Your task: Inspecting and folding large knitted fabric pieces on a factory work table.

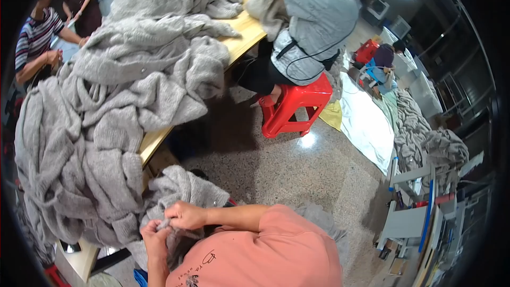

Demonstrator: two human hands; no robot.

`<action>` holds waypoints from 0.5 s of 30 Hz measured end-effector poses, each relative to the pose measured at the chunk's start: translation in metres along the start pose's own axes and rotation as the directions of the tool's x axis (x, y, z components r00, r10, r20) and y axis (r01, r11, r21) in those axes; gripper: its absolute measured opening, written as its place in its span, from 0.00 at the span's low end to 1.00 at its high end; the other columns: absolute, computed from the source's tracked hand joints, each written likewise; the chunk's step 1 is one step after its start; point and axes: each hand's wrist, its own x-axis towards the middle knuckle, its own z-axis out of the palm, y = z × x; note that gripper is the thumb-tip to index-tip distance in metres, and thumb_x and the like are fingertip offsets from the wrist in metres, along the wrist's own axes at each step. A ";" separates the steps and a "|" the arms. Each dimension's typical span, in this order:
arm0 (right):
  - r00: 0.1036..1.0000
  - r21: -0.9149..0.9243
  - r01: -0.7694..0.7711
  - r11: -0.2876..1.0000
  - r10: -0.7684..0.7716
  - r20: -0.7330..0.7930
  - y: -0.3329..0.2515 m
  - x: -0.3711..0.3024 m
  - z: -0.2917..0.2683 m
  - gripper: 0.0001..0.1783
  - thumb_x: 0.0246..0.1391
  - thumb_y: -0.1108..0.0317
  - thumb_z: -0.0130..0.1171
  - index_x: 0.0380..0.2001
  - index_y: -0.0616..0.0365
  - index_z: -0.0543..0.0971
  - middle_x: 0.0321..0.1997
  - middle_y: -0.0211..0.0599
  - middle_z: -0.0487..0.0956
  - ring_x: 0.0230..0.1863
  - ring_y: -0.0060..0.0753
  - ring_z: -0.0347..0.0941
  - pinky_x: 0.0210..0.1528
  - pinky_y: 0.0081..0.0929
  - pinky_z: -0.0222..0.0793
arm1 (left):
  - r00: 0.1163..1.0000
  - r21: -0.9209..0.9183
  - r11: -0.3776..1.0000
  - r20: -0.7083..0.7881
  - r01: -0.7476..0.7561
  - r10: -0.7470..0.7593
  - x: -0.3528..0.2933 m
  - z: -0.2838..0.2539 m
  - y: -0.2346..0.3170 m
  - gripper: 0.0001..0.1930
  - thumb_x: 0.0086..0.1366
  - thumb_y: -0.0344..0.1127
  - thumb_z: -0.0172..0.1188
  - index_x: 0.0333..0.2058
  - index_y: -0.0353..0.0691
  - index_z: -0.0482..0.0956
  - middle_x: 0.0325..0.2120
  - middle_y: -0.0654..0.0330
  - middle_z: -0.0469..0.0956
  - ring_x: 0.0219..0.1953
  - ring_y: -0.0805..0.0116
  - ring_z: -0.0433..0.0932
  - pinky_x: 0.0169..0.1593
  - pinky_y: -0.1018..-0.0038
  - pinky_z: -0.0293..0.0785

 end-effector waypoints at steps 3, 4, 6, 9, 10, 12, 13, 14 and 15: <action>0.979 0.356 -0.197 0.913 0.201 0.024 -0.005 0.009 -0.006 0.03 0.39 0.73 0.52 0.18 0.62 0.73 0.15 0.34 0.69 0.20 0.19 0.63 0.23 0.25 0.60 | 0.999 0.149 0.988 0.037 -0.040 0.035 0.014 -0.020 -0.011 0.08 0.41 0.23 0.54 0.24 0.33 0.76 0.19 0.68 0.72 0.22 0.80 0.67 0.26 0.83 0.64; 0.944 0.516 -0.313 0.797 0.320 0.078 -0.013 0.008 -0.010 0.03 0.41 0.74 0.52 0.21 0.61 0.75 0.17 0.28 0.70 0.23 0.14 0.63 0.25 0.21 0.61 | 0.998 0.075 0.997 0.047 -0.033 0.029 0.013 -0.014 -0.003 0.08 0.42 0.23 0.54 0.25 0.34 0.77 0.21 0.68 0.73 0.23 0.79 0.69 0.28 0.81 0.66; 0.898 0.496 -0.425 0.757 0.423 0.123 -0.015 0.008 -0.025 0.05 0.43 0.75 0.52 0.26 0.61 0.77 0.23 0.23 0.73 0.26 0.13 0.65 0.30 0.16 0.63 | 0.988 -0.082 0.992 0.131 0.098 -0.087 0.019 -0.003 0.015 0.10 0.46 0.23 0.54 0.30 0.34 0.77 0.25 0.64 0.75 0.27 0.75 0.73 0.31 0.78 0.70; 0.891 0.546 -0.434 0.716 0.431 0.143 -0.025 0.012 -0.040 0.07 0.48 0.74 0.52 0.32 0.64 0.76 0.29 0.28 0.76 0.32 0.16 0.69 0.35 0.16 0.65 | 0.981 -0.265 0.956 0.175 0.124 -0.078 0.028 -0.001 0.018 0.07 0.50 0.23 0.57 0.31 0.33 0.75 0.25 0.62 0.76 0.26 0.75 0.74 0.31 0.79 0.70; 0.899 0.576 -0.415 0.704 0.413 0.144 -0.019 0.015 -0.042 0.07 0.48 0.74 0.52 0.32 0.65 0.76 0.30 0.28 0.76 0.32 0.16 0.69 0.36 0.16 0.64 | 0.975 -0.321 0.940 0.217 0.116 -0.047 0.030 -0.003 0.019 0.07 0.51 0.23 0.57 0.31 0.33 0.75 0.25 0.62 0.76 0.26 0.76 0.74 0.31 0.79 0.71; 0.904 0.601 -0.413 0.684 0.390 0.178 -0.014 0.021 -0.040 0.07 0.48 0.74 0.53 0.32 0.65 0.76 0.30 0.28 0.75 0.31 0.16 0.68 0.35 0.15 0.64 | 0.987 -0.371 0.921 0.143 0.118 -0.069 0.027 -0.005 0.016 0.06 0.51 0.22 0.57 0.31 0.33 0.75 0.26 0.61 0.76 0.26 0.76 0.74 0.31 0.80 0.71; 0.914 0.624 -0.385 0.680 0.375 0.155 -0.014 0.020 -0.037 0.07 0.49 0.74 0.53 0.32 0.66 0.76 0.30 0.28 0.75 0.31 0.15 0.68 0.35 0.14 0.63 | 0.989 -0.408 0.904 0.124 0.130 -0.086 0.025 -0.007 0.014 0.06 0.52 0.22 0.58 0.30 0.32 0.74 0.26 0.60 0.77 0.26 0.77 0.74 0.31 0.81 0.71; 0.911 0.623 -0.395 0.675 0.376 0.171 -0.015 0.021 -0.033 0.07 0.49 0.74 0.53 0.32 0.66 0.76 0.30 0.28 0.75 0.31 0.15 0.68 0.35 0.14 0.63 | 0.990 -0.415 0.901 0.110 0.127 -0.089 0.023 -0.010 0.012 0.06 0.52 0.22 0.58 0.30 0.32 0.74 0.26 0.60 0.77 0.26 0.77 0.74 0.31 0.81 0.71; 0.908 0.609 -0.399 0.686 0.390 0.155 -0.017 0.023 -0.030 0.07 0.48 0.74 0.54 0.31 0.66 0.76 0.30 0.27 0.75 0.30 0.14 0.67 0.34 0.13 0.63 | 0.992 -0.431 0.895 0.096 0.111 -0.076 0.023 -0.012 0.010 0.06 0.52 0.21 0.58 0.31 0.32 0.74 0.26 0.60 0.77 0.26 0.77 0.75 0.31 0.81 0.72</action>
